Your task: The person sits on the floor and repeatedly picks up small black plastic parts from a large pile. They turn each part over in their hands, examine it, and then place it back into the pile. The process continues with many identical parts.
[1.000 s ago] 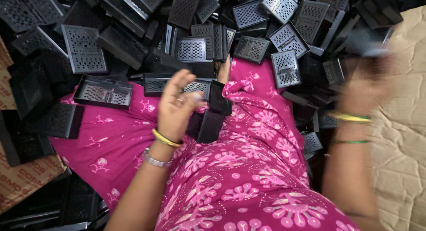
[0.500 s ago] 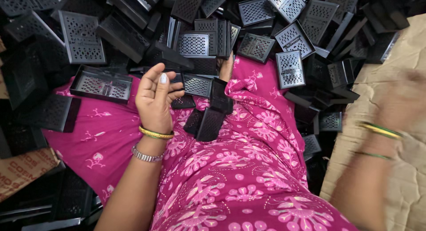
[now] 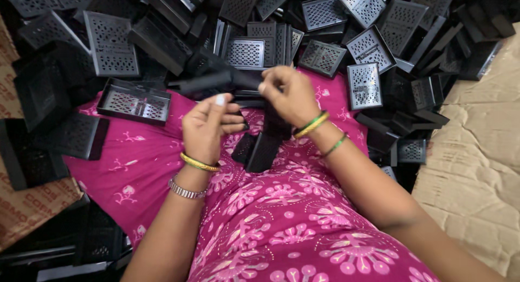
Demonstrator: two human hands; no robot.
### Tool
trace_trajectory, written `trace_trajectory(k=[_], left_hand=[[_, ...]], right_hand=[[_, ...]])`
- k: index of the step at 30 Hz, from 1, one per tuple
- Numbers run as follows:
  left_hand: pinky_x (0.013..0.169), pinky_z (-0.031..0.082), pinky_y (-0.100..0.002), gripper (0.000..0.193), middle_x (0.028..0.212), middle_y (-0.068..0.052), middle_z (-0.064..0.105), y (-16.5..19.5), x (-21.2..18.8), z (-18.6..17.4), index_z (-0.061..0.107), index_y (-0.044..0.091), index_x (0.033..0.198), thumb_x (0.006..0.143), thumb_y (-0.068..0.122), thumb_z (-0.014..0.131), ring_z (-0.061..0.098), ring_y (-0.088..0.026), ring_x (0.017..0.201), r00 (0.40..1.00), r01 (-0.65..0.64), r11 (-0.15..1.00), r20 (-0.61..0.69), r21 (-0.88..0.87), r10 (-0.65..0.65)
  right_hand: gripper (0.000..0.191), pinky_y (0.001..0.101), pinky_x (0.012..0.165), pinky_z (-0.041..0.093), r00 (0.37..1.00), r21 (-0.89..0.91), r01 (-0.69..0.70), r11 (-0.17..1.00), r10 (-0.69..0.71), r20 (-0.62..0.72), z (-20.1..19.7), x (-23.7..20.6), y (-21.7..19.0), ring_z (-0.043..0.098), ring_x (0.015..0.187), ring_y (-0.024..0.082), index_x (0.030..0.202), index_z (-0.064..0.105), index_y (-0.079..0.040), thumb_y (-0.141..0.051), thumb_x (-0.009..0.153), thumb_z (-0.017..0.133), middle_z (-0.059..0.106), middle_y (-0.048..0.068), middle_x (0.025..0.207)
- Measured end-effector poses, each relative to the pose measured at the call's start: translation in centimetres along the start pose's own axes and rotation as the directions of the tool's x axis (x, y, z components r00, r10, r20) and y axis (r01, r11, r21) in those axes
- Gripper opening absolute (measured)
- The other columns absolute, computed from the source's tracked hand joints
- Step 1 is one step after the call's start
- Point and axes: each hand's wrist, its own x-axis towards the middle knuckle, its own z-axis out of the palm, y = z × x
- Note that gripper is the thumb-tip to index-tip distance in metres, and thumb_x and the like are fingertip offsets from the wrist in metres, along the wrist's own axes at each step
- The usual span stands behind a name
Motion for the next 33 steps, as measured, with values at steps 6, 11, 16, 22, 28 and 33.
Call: trace_trajectory(k=[6,11,16,22,28,33], left_hand=[[0.087,0.065,-0.031,0.05,0.125,-0.01,0.07,0.5,-0.7,1.9,0.052,0.0,0.141,0.095,0.005,0.069,0.072,-0.016,0.106,0.965,0.052,0.992,0.263,-0.116,-0.02],[0.08,0.065,-0.035,0.052,0.119,-0.01,0.069,2.2,-1.1,2.0,0.051,0.001,0.147,0.099,0.008,0.068,0.071,-0.019,0.102,0.991,0.031,0.997,0.133,-0.066,-0.022],[0.074,0.065,-0.036,0.076,0.11,-0.011,0.068,2.3,-0.6,2.2,0.025,0.018,0.161,0.097,0.011,0.065,0.071,-0.018,0.097,0.994,-0.108,0.992,0.028,-0.069,0.11],[0.073,0.065,-0.04,0.074,0.112,-0.014,0.068,2.4,-0.6,1.7,0.03,0.011,0.161,0.097,0.009,0.066,0.07,-0.023,0.091,0.995,-0.085,0.992,0.049,-0.09,0.089],[0.085,0.065,-0.045,0.072,0.131,-0.016,0.063,2.9,-1.2,2.3,0.03,0.011,0.16,0.096,0.004,0.064,0.071,-0.028,0.109,0.948,0.157,0.934,0.316,-0.32,-0.051],[0.091,0.062,-0.042,0.077,0.137,-0.019,0.06,3.4,-1.7,2.8,0.03,0.011,0.164,0.096,-0.003,0.065,0.067,-0.028,0.118,0.928,0.137,0.955,0.372,-0.264,-0.03]], right_hand=[[0.014,0.0246,0.088,0.055,0.972,0.504,-0.142,0.852,0.023,0.235,0.0,-3.2,-2.4,0.063,0.103,0.006,0.099,0.062,0.0,-0.014,0.102,0.063,0.069,0.004,0.119],[0.02,0.0247,0.078,0.052,0.932,0.57,-0.337,0.75,0.178,0.316,0.1,-4.1,-1.4,0.061,0.085,0.008,0.11,0.075,0.0,-0.017,0.106,0.064,0.07,0.006,0.097],[0.021,0.0336,0.066,0.051,0.976,-0.27,-0.071,0.96,0.123,0.179,1.2,-5.3,-0.2,0.064,0.074,0.02,0.096,0.08,-0.007,-0.026,0.087,0.081,0.07,0.011,0.08],[0.016,0.0343,0.062,0.05,0.871,0.169,-0.484,0.859,0.453,0.189,-0.9,-4.3,-0.3,0.066,0.071,0.02,0.097,0.072,-0.002,-0.009,0.084,0.079,0.072,0.012,0.085],[0.033,0.0292,0.095,0.055,0.957,0.874,-0.258,0.411,0.235,0.173,-4.2,-4.6,-2.0,0.066,0.107,0.014,0.12,0.059,-0.001,0.005,0.091,0.073,0.066,0.008,0.117],[0.042,0.0304,0.09,0.054,0.903,0.747,-0.423,0.513,0.303,0.304,-3.0,-5.9,-2.7,0.065,0.103,0.014,0.131,0.059,0.0,0.001,0.091,0.071,0.067,0.008,0.116]])
